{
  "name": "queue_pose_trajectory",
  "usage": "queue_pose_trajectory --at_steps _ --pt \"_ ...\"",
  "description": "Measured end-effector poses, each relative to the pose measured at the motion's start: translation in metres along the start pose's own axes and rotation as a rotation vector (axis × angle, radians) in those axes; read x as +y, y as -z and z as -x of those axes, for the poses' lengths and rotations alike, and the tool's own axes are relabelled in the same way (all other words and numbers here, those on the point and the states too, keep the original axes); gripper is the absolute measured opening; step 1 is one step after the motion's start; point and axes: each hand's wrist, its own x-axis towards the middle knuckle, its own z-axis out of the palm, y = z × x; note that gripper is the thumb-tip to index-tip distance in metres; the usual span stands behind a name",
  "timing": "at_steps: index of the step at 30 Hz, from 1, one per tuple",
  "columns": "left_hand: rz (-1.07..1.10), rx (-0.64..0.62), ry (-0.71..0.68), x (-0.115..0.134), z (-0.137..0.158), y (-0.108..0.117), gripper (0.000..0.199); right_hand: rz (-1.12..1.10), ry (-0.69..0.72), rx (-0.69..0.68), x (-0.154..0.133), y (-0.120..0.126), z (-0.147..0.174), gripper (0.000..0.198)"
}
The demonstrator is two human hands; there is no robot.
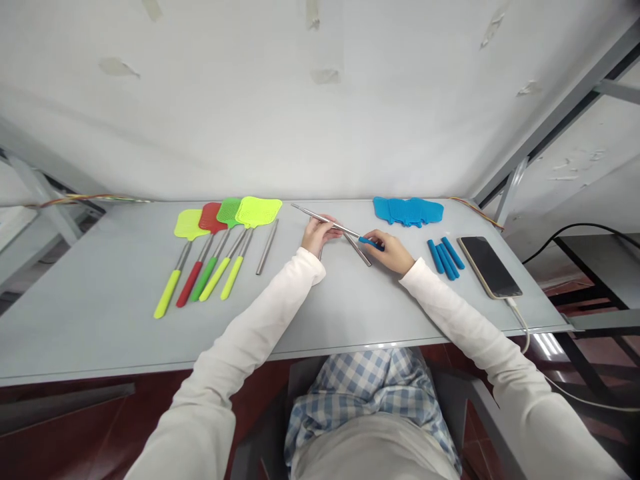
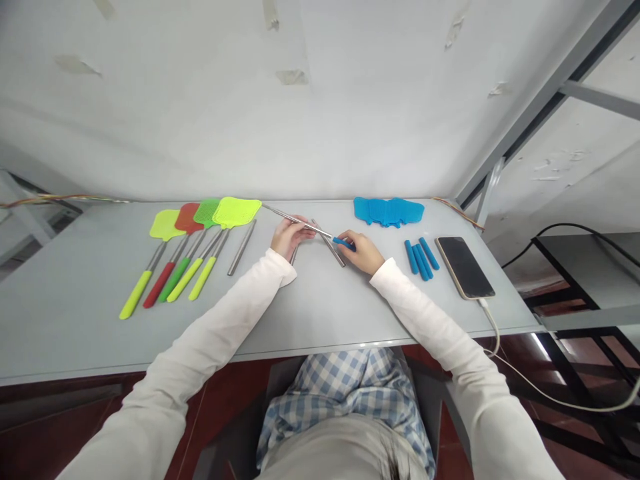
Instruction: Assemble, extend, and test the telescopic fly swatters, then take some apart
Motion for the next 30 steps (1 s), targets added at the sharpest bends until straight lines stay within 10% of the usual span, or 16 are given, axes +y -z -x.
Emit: queue_pose_trajectory --at_steps 30 --pt "-0.427 -0.29 -0.096 -0.017 0.025 -0.023 0.042 -0.081 0.235 0.153 -0.009 -0.01 0.012 0.025"
